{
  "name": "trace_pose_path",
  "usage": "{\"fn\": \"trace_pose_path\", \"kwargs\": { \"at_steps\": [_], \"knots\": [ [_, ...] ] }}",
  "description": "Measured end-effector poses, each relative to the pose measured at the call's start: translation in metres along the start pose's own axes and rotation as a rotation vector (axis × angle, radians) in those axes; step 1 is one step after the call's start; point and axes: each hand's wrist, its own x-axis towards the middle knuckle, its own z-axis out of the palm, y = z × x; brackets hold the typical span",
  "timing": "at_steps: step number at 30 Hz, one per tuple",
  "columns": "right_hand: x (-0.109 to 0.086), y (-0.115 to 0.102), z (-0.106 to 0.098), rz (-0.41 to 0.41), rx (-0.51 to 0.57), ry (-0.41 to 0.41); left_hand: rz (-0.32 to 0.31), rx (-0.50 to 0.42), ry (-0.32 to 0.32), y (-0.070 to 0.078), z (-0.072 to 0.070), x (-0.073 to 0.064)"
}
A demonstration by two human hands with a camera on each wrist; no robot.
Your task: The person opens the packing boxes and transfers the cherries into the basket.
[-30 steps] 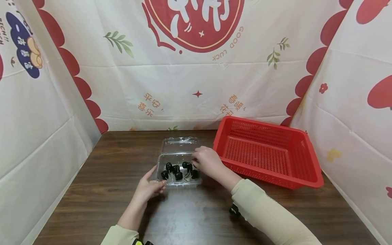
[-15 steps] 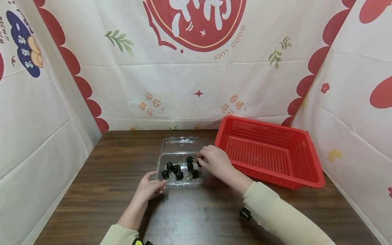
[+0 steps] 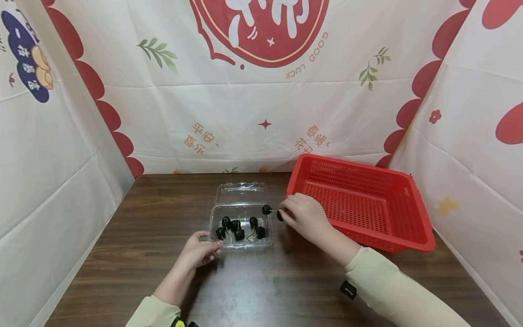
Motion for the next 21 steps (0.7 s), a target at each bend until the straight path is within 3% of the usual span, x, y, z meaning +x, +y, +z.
{"fn": "trace_pose_path", "kwargs": {
  "at_steps": [5,13,21],
  "knots": [
    [-0.006,0.010,-0.010,0.006,-0.007,0.044,-0.020,0.027,-0.003,0.004,-0.001,-0.002],
    [-0.012,0.024,-0.028,0.084,-0.003,0.114,-0.039,0.017,-0.038,0.003,-0.005,0.000],
    [-0.021,0.045,-0.040,0.212,-0.031,0.089,-0.049,0.035,-0.058,0.003,-0.009,-0.002]
  ]
}}
